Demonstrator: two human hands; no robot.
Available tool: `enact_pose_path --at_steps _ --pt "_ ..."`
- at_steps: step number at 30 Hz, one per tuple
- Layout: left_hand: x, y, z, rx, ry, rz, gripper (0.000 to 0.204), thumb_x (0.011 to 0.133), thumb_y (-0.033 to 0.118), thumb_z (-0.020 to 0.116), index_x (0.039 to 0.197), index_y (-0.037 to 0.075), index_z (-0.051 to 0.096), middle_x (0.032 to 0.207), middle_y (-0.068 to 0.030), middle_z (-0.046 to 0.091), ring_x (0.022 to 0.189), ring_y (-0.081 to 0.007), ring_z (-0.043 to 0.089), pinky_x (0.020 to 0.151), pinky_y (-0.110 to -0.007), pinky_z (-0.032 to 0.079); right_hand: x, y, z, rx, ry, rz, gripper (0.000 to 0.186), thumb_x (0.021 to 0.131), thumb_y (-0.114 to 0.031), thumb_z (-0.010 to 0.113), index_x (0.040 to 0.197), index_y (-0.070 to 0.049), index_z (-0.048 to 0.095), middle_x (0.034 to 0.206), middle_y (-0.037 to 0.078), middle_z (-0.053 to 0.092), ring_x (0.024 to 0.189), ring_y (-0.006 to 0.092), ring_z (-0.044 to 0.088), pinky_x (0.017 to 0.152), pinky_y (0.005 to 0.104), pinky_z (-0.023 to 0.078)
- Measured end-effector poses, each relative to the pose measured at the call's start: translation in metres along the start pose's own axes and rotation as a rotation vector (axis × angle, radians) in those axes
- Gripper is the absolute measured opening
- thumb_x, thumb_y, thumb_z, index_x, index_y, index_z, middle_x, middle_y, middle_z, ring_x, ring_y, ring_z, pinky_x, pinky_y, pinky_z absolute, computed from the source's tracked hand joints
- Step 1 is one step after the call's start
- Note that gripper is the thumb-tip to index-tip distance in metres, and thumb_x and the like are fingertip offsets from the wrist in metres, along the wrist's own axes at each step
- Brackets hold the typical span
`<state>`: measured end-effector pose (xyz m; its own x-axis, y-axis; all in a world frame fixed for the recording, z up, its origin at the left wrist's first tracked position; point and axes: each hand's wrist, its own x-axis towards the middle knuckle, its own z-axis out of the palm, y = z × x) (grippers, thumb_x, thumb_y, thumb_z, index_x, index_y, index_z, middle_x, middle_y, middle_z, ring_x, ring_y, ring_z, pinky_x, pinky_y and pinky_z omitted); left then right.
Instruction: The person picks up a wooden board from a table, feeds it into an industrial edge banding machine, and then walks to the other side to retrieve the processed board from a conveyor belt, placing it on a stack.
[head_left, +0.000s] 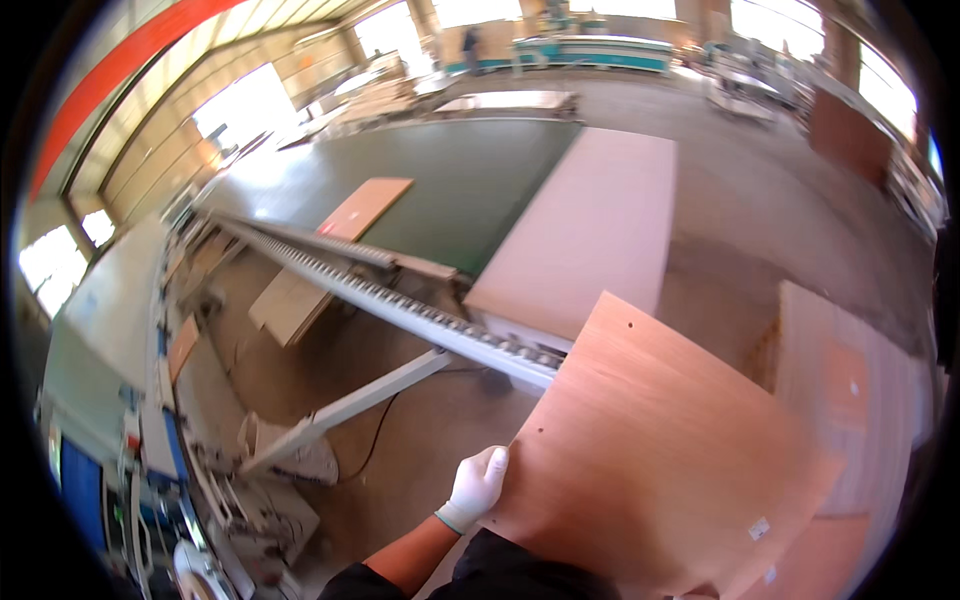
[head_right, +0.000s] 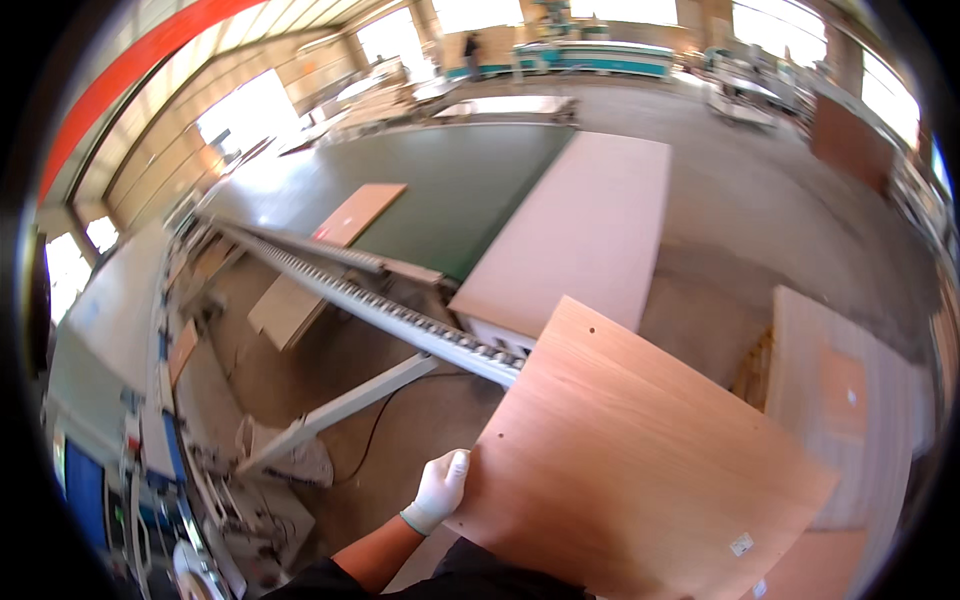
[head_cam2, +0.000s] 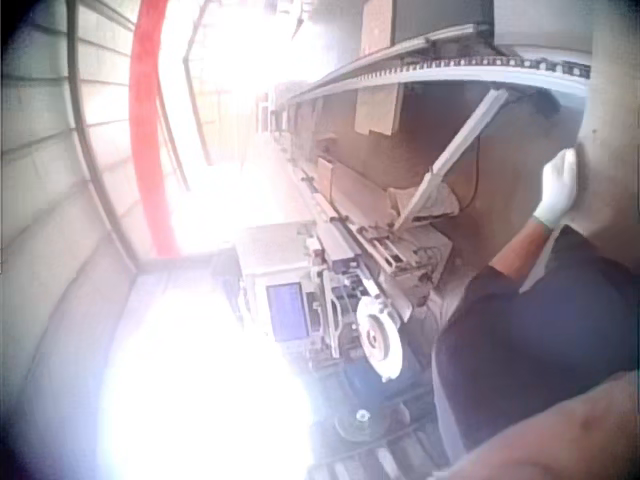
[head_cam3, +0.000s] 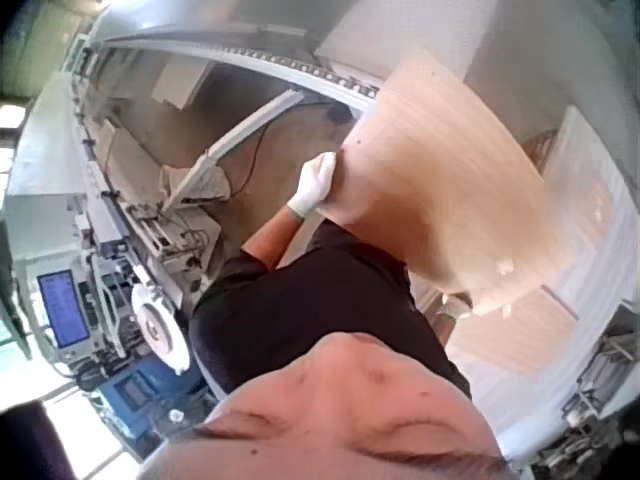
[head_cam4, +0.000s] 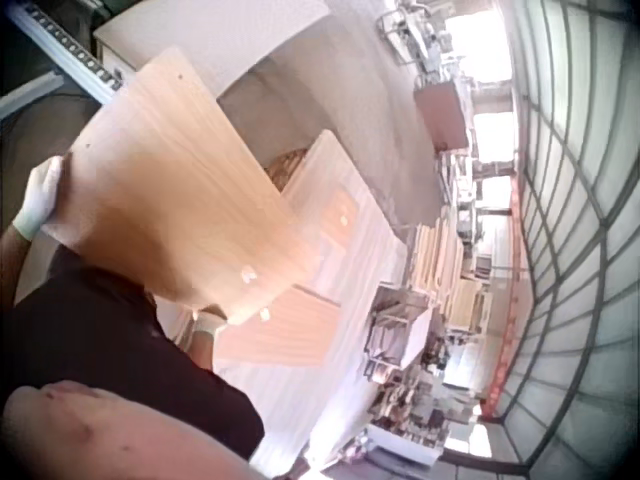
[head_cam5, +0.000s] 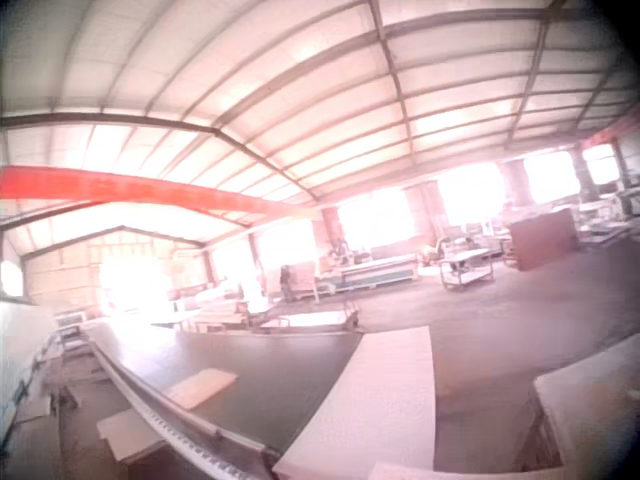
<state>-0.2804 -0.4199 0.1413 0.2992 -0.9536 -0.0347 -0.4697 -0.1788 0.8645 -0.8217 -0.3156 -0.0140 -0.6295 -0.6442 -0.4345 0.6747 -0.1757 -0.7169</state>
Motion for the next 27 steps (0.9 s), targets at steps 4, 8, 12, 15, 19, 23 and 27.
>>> enact_pose_path --at_steps 4,8,12,15,19,23,27 --pt "-0.05 -0.044 -0.047 -0.305 0.339 0.083 0.045 0.103 0.034 0.043 0.099 -0.005 0.065 0.067 -0.0051 0.054 0.063 -0.0144 0.048 0.059 -0.032 0.043 0.001 0.021 0.099 -0.028 -0.276 0.08 0.052 0.1 -0.053 0.036 0.132 -0.015 0.052 0.112 0.001 0.046 0.1 0.0225 0.04 0.086 0.0401 0.036" --pt "-0.077 -0.091 -0.075 -0.375 0.677 0.138 0.045 0.105 0.034 0.037 0.086 -0.003 0.054 0.068 -0.0076 0.047 0.066 -0.0154 0.045 0.058 -0.033 0.04 -0.03 0.048 0.206 -0.08 -0.556 0.17 0.054 0.1 -0.053 0.036 0.135 -0.014 0.049 0.119 0.003 0.045 0.107 0.0244 0.039 0.091 0.0417 0.035" --pt "-0.1 -0.134 -0.128 -0.372 1.142 -0.017 0.045 0.106 0.031 0.035 0.075 0.001 0.045 0.066 -0.0162 0.046 0.06 -0.0219 0.043 0.055 -0.04 0.036 -0.081 0.098 0.304 -0.153 -0.842 0.293 0.056 0.1 -0.053 0.036 0.138 -0.014 0.047 0.127 0.004 0.044 0.115 0.0264 0.039 0.096 0.0434 0.034" --pt "-0.139 -0.172 -0.158 -0.575 1.455 -0.09 0.048 0.106 0.032 0.035 0.07 0.002 0.047 0.06 -0.0069 0.044 0.06 -0.0146 0.039 0.052 -0.038 0.034 -0.13 0.149 0.367 -0.194 -1.04 0.436 0.058 0.1 -0.053 0.035 0.14 -0.013 0.045 0.132 0.006 0.043 0.12 0.0278 0.038 0.1 0.0447 0.034" --pt "-0.206 -0.21 -0.201 -0.628 1.671 -0.201 0.048 0.107 0.037 0.036 0.07 0.007 0.045 0.064 0.004 0.039 0.062 -0.0103 0.035 0.051 -0.034 0.032 -0.194 0.225 0.421 -0.241 -1.235 0.671 0.06 0.1 -0.053 0.035 0.144 -0.012 0.042 0.14 0.007 0.042 0.128 0.0297 0.037 0.106 0.0463 0.033" --pt "-0.282 -0.245 -0.252 -0.795 1.897 -0.171 0.04 0.106 0.039 0.041 0.094 0.007 0.062 0.09 0.0031 0.055 0.083 -0.0079 0.044 0.073 -0.028 0.042 -0.251 0.328 0.448 -0.301 -1.387 1.013 0.063 0.099 -0.053 0.035 0.147 -0.012 0.04 0.148 0.009 0.041 0.135 0.0317 0.036 0.111 0.048 0.032" --pt "-0.395 -0.255 -0.251 -0.639 2.146 -0.194 0.038 0.106 0.031 0.045 0.109 -0.002 0.064 0.104 -0.0028 0.063 0.095 -0.0108 0.054 0.087 -0.029 0.046 -0.348 0.424 0.449 -0.548 -1.373 1.309 0.062 0.1 -0.052 0.038 0.146 -0.01 0.041 0.149 0.008 0.045 0.138 0.0315 0.039 0.113 0.05 0.031"
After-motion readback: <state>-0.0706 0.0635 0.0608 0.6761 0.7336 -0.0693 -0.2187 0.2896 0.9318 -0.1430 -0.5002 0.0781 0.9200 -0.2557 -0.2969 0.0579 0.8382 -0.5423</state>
